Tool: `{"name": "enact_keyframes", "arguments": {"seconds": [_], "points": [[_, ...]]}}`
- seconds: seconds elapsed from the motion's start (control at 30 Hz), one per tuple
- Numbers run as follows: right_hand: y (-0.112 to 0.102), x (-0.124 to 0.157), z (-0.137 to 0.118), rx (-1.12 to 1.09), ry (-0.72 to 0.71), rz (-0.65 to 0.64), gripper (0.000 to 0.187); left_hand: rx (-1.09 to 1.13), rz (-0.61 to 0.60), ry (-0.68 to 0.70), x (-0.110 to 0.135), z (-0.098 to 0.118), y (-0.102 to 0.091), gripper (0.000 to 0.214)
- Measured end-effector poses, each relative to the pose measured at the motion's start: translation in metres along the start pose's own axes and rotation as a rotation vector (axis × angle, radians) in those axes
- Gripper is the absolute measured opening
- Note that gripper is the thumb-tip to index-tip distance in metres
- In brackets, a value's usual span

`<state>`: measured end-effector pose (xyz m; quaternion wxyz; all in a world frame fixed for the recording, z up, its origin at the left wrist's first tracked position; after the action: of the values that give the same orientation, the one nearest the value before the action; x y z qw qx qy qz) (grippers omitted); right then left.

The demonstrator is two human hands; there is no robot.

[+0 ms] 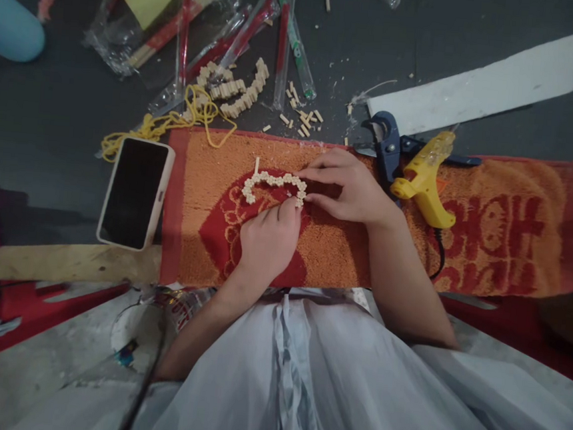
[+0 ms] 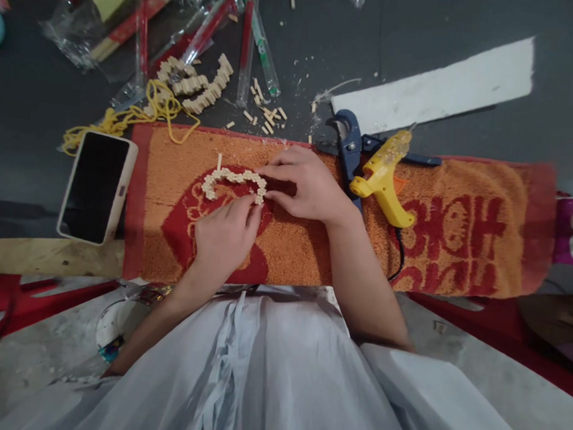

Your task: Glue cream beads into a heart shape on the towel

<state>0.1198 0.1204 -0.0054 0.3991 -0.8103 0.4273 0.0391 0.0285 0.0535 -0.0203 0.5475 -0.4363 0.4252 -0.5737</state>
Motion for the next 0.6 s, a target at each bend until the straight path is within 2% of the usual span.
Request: {"name": "enact_keyframes", "arguments": {"seconds": [0.27, 0.6], "points": [[-0.0005, -0.0002, -0.0036, -0.006, -0.016, 0.01, 0.036, -0.072, -0.154, -0.053, -0.0051, 0.0059, -0.0039, 0.028], [0.002, 0.0009, -0.0003, -0.01, -0.012, 0.0, 0.035, -0.058, -0.138, -0.041, -0.0045, 0.0048, -0.0026, 0.029]]}}
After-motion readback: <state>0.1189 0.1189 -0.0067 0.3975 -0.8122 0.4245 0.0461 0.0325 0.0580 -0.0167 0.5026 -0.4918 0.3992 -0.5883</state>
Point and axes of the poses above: each hand's wrist, its own x-axis away from the middle knuckle, its own y-axis out of the palm, z = x × y, the point moved 10 cm from there along -x, towards the middle knuckle, and after that the axes turned 5 degrees about z, right-handed, at the moved point
